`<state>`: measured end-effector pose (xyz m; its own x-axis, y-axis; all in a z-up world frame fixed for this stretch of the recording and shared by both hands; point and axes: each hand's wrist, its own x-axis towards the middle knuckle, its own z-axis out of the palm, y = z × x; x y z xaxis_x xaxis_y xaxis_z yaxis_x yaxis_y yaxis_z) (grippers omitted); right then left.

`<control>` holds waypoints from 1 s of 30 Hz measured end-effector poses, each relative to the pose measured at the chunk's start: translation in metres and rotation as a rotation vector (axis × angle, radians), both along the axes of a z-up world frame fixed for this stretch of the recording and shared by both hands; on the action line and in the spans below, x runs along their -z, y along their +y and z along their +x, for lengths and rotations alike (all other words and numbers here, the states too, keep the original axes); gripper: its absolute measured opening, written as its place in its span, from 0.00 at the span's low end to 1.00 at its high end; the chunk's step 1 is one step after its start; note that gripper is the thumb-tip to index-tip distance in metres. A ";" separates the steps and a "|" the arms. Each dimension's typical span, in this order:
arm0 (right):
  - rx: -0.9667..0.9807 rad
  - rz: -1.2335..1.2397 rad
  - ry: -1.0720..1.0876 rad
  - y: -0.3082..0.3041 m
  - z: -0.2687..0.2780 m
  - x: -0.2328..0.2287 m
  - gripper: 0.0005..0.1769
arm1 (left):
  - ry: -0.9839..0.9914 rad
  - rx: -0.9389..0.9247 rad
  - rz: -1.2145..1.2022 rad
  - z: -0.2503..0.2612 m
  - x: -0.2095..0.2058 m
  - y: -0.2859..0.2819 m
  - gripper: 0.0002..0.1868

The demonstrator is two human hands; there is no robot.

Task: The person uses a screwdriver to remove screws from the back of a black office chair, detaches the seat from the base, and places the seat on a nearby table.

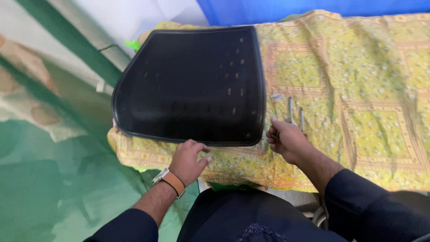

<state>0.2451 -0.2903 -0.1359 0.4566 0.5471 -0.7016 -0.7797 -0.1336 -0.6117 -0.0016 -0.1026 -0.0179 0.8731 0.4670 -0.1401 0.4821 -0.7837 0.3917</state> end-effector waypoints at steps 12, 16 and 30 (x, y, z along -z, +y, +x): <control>-0.013 -0.073 -0.304 0.055 0.042 -0.061 0.11 | -0.463 -0.834 -0.007 -0.039 0.058 0.096 0.23; 0.057 -0.109 -0.270 0.069 0.036 -0.084 0.24 | -0.611 -0.948 0.173 -0.050 0.029 0.144 0.30; 0.238 0.044 -0.526 0.091 0.014 -0.076 0.25 | -0.116 -0.841 -0.040 -0.022 -0.025 0.244 0.36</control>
<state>0.2595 -0.1993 -0.0595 0.8517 0.4103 -0.3260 -0.3750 0.0427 -0.9260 -0.0237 0.1414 0.0068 0.2474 0.9636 -0.1012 0.8533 -0.1672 0.4939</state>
